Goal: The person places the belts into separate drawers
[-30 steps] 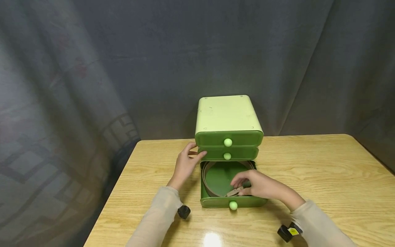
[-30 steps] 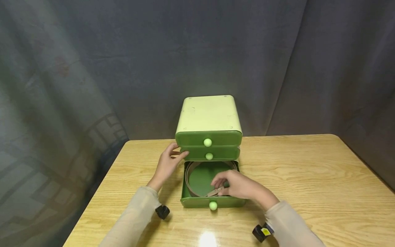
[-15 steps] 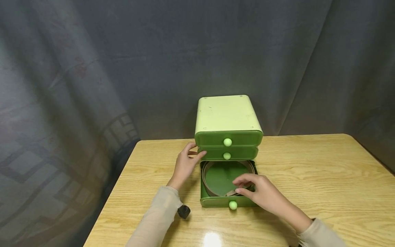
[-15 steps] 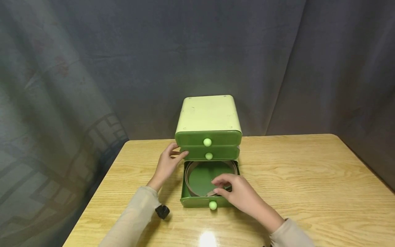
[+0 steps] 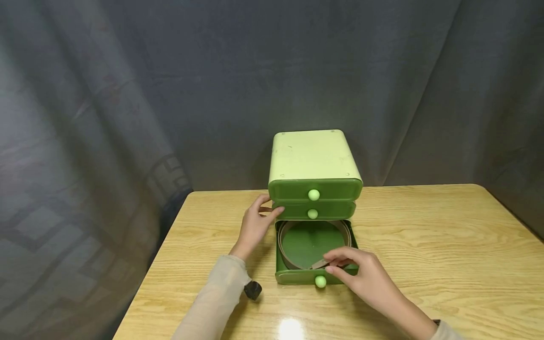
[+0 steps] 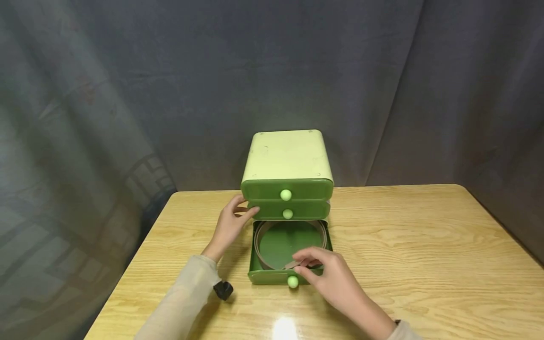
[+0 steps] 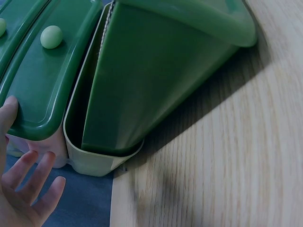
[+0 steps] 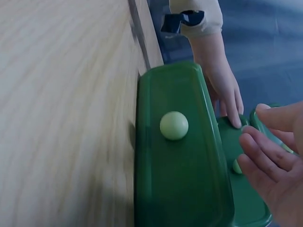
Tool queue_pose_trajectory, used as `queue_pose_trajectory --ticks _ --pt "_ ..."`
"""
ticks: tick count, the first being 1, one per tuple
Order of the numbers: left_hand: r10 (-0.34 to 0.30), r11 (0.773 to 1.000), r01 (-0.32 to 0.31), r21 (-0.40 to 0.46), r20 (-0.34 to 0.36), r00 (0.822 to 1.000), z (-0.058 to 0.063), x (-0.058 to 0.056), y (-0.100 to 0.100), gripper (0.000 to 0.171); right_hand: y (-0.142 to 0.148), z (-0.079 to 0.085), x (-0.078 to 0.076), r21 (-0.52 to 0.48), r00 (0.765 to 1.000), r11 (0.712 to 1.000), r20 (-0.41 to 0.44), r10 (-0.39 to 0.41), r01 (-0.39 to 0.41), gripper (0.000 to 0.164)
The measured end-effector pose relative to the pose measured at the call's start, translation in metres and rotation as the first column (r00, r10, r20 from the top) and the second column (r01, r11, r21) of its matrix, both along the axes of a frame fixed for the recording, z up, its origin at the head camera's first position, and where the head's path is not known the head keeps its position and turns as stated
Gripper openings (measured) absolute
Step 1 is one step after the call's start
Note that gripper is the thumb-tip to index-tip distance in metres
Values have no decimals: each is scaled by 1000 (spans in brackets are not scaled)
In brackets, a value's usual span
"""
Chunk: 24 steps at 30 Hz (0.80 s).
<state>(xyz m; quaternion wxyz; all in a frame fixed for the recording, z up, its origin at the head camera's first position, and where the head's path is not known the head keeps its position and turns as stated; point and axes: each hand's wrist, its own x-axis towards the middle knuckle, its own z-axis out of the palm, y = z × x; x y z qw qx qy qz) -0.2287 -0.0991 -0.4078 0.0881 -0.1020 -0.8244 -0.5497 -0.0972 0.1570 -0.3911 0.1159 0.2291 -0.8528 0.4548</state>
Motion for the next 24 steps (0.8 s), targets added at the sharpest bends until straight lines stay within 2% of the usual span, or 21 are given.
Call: queue_pose_trajectory --ticks 13,24 --pt "-3 1000 3 4 1 1000 0 -1 0 42 -8 -6 21 -65 995 995 -66 -77 73 24" --pt "2 1000 -2 6 -2 1000 0 -1 1 41 -8 -22 33 -70 991 989 1 -134 134 26"
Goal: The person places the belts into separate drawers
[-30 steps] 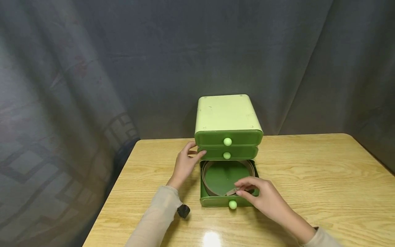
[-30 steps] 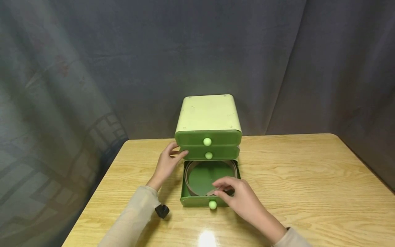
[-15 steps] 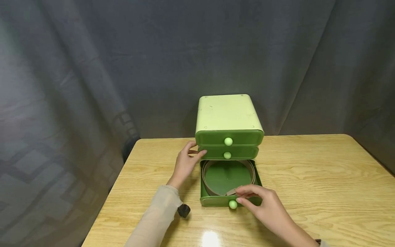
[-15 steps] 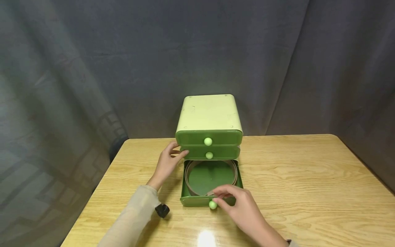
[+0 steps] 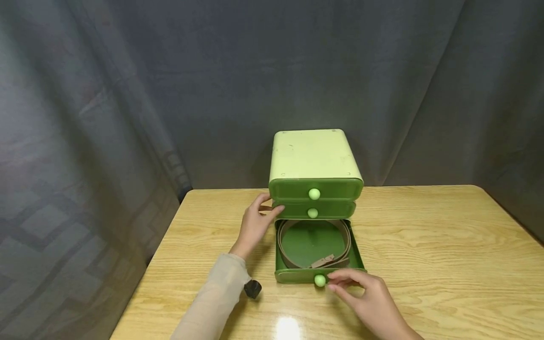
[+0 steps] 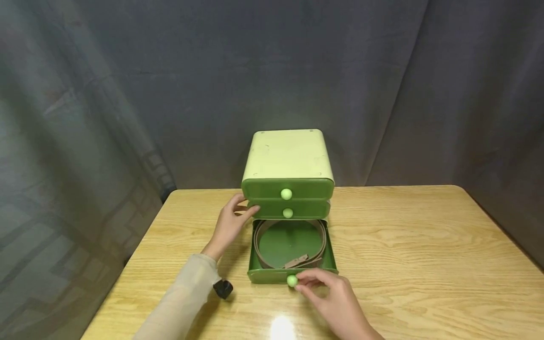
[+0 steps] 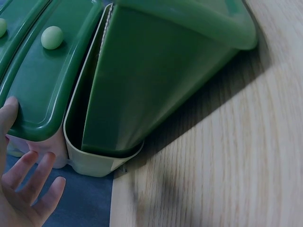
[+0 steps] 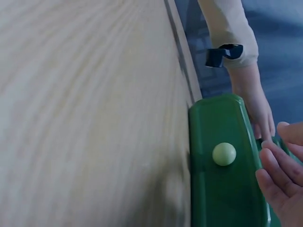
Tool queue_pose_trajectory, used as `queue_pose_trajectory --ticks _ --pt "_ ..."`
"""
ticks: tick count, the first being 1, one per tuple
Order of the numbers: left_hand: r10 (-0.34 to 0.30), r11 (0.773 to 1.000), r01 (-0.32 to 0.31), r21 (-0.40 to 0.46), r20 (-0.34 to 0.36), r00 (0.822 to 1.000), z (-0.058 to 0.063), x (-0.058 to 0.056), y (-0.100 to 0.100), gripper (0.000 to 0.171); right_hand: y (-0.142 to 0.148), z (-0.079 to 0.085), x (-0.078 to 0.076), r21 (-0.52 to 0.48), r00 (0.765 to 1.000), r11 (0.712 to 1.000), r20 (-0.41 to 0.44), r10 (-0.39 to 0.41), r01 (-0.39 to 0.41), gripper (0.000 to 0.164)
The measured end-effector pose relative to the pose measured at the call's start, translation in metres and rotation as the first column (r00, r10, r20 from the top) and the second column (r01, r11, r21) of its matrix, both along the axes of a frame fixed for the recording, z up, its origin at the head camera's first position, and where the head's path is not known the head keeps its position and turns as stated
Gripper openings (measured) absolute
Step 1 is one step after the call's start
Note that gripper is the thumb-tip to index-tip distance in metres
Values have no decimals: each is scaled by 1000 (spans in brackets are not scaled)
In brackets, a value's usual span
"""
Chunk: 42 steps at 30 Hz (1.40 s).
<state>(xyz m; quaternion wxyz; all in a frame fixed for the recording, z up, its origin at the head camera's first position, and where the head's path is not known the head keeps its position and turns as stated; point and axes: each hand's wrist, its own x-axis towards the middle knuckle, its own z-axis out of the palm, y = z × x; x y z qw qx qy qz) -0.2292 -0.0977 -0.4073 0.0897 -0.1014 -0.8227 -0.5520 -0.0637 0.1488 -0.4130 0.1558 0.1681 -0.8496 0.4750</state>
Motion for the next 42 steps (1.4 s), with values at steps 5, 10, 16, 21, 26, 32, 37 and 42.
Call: queue_pose_trajectory --ticks 5,10,16,21,26,32,37,42 --pt "4 1000 -4 -1 -1 1000 1 0 -1 40 -2 -5 2 4 999 1000 40 -2 1 22" --pt "-5 1000 5 6 -3 1000 3 0 -2 42 0 -12 1 15 999 999 33 44 -44 20" --pt "0 1000 0 17 1 1000 4 1 -2 42 2 -16 -4 49 994 998 99 34 -39 21" --pt "-4 1000 4 30 3 1000 3 1 0 42 0 -19 -8 43 984 999 175 21 -29 21" --pt "-3 999 3 34 5 1000 2 1 1 41 -2 -23 -10 11 983 999 176 48 -51 21" --pt "-3 999 2 38 12 1000 3 4 3 41 -3 -21 -14 -34 977 995 192 97 -92 20" --pt "0 999 0 37 7 1000 2 4 4 42 -3 -22 -16 -55 969 991 209 133 -124 21" --pt "1 999 -2 40 14 1000 1 5 3 42 -3 -23 -19 -61 955 990 262 141 -129 20"
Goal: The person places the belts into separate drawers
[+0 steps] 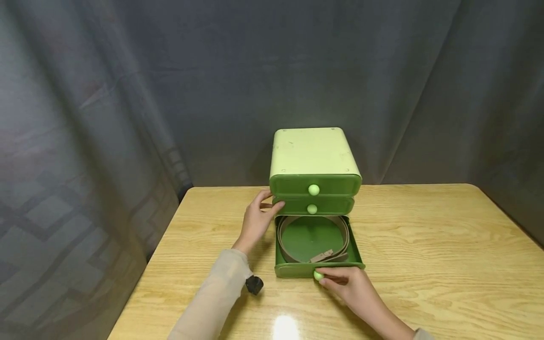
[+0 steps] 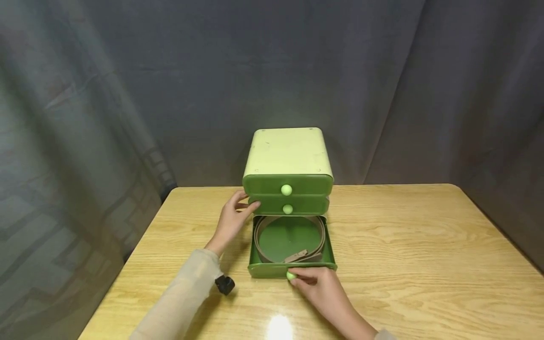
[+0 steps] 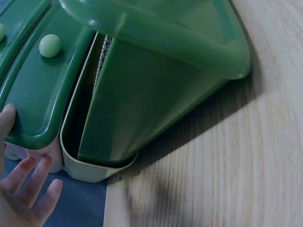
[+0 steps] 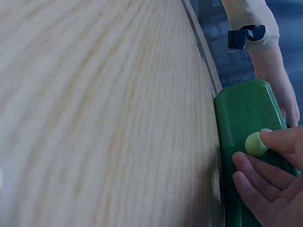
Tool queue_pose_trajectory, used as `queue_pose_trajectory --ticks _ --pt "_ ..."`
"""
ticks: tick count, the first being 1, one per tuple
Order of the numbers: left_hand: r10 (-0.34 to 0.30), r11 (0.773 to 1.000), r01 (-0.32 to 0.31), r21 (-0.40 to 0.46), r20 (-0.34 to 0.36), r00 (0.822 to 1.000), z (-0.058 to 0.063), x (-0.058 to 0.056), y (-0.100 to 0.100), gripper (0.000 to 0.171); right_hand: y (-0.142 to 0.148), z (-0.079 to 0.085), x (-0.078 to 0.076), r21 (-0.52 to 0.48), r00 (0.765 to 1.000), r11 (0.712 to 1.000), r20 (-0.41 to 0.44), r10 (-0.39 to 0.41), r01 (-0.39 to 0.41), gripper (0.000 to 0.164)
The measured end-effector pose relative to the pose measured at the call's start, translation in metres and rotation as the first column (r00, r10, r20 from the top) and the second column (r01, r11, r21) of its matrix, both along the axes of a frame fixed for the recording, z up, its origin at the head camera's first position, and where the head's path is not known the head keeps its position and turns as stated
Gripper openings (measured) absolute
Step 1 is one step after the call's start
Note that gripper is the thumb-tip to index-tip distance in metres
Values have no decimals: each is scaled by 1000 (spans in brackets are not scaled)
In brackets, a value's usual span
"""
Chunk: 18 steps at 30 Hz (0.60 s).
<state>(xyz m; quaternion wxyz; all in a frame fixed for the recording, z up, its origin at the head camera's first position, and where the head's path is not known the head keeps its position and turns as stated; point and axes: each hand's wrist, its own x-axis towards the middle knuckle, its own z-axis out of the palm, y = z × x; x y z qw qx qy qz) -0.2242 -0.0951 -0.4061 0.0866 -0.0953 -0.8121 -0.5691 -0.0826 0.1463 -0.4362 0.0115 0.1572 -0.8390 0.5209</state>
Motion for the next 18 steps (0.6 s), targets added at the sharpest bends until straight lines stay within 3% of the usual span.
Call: queue_pose_trajectory --ticks 7,18 --pt "9 1000 -8 9 -4 1000 -5 0 -1 39 0 -1 -1 -32 999 999 51 15 -14 20" --pt "-2 1000 2 11 -24 1000 -6 -3 -1 40 -2 -1 -7 -9 997 998 48 -61 62 14"
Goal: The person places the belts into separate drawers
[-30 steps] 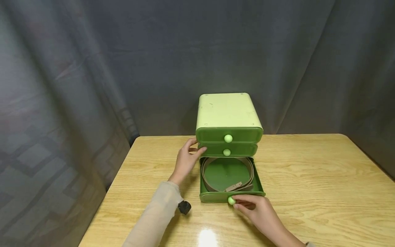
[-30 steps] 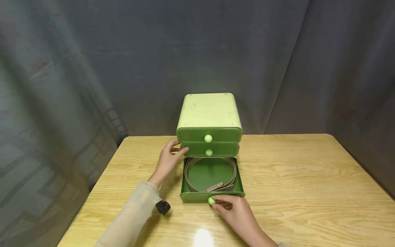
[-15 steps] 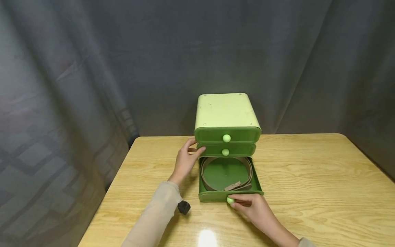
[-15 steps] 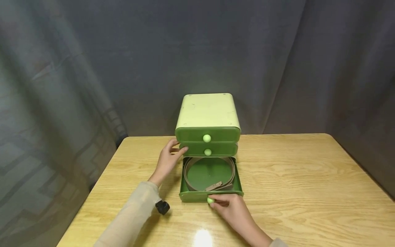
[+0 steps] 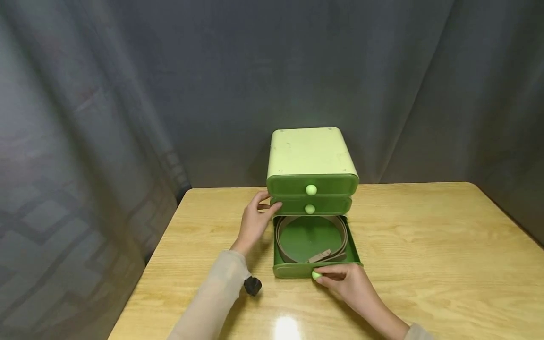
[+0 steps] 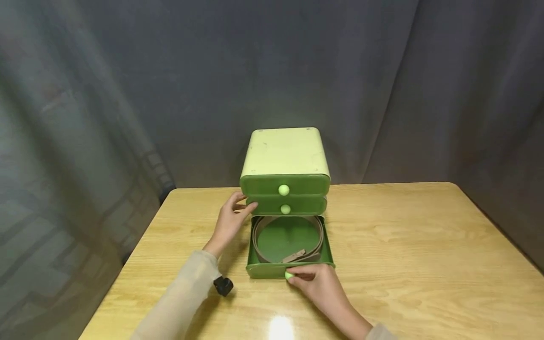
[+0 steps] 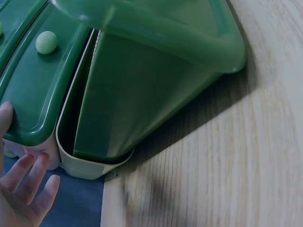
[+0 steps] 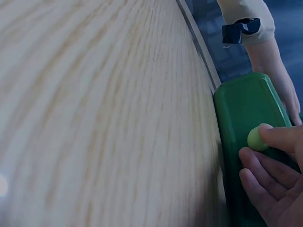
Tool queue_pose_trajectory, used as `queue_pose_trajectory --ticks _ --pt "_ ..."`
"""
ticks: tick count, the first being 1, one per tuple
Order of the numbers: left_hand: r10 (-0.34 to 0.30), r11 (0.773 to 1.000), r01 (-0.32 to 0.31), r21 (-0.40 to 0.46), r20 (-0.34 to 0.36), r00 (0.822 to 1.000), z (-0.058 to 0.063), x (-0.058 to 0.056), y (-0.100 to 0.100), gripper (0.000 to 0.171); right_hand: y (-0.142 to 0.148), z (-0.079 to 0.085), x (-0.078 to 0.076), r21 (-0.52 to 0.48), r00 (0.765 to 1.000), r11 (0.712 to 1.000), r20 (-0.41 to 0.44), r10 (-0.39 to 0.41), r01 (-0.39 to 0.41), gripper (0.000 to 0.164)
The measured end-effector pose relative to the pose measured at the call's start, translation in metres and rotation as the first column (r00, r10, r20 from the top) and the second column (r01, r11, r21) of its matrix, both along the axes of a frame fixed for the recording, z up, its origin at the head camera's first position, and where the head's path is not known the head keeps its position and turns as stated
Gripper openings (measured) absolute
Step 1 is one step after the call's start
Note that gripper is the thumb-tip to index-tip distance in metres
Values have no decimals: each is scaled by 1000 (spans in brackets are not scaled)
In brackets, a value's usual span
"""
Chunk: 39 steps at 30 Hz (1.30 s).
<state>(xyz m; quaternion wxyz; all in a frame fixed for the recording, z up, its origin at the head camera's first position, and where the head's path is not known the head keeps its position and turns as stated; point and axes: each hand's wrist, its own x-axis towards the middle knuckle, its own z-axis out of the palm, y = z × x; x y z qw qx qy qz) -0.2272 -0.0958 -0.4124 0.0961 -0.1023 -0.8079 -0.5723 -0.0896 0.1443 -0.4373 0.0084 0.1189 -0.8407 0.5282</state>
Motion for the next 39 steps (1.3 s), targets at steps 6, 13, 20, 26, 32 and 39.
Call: queue_pose_trajectory --ticks 6,13,20,26,32,39 --pt "3 1000 -3 -9 4 1000 2 -1 -1 39 -1 4 -4 12 1000 1000 23 0 0 16" --pt "6 1000 -5 -24 22 1000 0 0 -3 41 -1 6 -3 19 999 1000 38 1 -1 16" --pt "-2 1000 3 -27 22 1000 0 0 -3 45 1 8 -9 12 999 1000 51 -2 1 16" --pt "-8 998 8 -56 3 1000 2 0 -2 50 -1 7 -15 38 999 999 39 -29 27 15" --pt "5 992 -11 -128 -44 999 6 -2 -4 49 -4 8 -20 48 998 997 24 -57 56 16" --pt "-28 982 14 -189 -67 997 11 -2 -4 47 -5 8 -23 32 996 996 35 -85 84 16"
